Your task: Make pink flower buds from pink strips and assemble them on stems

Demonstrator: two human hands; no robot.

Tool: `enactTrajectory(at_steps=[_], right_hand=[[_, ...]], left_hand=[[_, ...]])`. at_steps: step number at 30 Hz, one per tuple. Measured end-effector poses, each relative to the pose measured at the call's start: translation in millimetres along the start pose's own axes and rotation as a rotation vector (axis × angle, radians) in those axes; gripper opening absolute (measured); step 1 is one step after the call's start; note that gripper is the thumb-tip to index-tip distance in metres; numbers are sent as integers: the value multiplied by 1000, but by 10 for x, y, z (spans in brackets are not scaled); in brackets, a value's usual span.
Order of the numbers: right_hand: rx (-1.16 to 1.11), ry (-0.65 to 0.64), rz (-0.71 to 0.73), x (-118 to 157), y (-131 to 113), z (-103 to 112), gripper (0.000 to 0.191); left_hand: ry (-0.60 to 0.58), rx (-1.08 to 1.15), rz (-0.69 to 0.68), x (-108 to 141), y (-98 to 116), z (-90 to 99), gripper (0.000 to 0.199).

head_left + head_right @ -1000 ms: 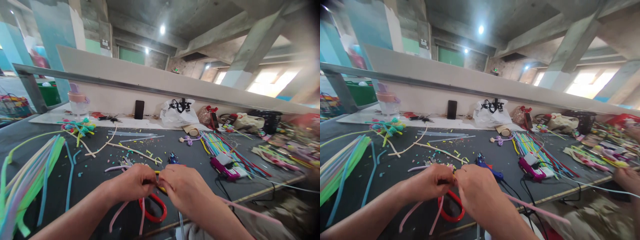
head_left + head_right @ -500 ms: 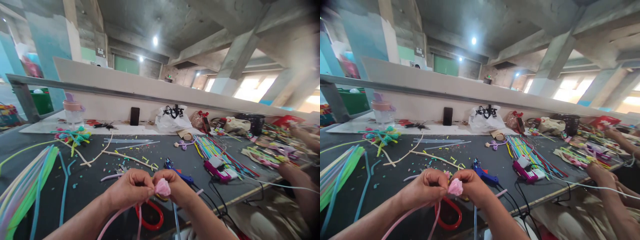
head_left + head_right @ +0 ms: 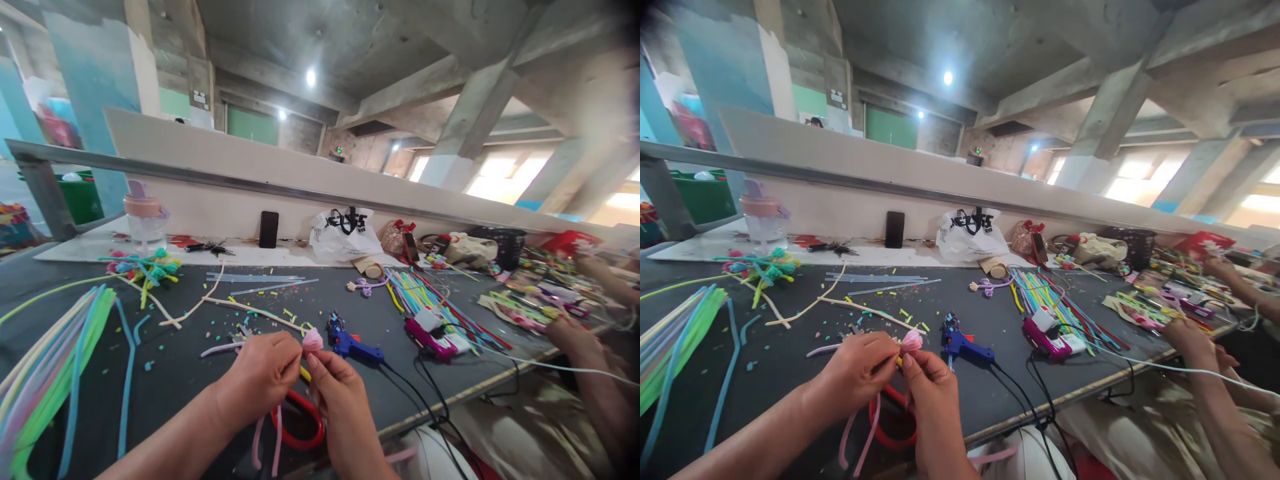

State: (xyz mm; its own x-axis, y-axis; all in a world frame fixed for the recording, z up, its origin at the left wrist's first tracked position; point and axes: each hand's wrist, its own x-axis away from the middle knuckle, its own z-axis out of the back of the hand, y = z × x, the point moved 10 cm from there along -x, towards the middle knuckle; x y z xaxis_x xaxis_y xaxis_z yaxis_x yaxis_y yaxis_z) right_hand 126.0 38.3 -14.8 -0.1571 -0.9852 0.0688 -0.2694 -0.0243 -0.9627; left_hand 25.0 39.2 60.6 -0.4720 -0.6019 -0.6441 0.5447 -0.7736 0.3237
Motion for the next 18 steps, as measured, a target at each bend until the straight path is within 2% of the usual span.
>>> enactTrajectory(at_steps=[4,6,12,15,18], right_hand=[[97,18,99,11,-131,-17,24],[121,19,136,7,-184,-17,21],[-139,-48,-10,-36,-100,-134,21],[-248,-31,-42,-47,-80,-190,25],[-258,6,-25,-67,-83,-192,28]], left_hand=[[62,-227,-193,40,207,53,20],[87,-296,-239,49,271,88,19],[74,-365,-259,64,271,65,18],[105,-344,-251,75,253,89,17],[126,-319,-240,76,245,107,19]])
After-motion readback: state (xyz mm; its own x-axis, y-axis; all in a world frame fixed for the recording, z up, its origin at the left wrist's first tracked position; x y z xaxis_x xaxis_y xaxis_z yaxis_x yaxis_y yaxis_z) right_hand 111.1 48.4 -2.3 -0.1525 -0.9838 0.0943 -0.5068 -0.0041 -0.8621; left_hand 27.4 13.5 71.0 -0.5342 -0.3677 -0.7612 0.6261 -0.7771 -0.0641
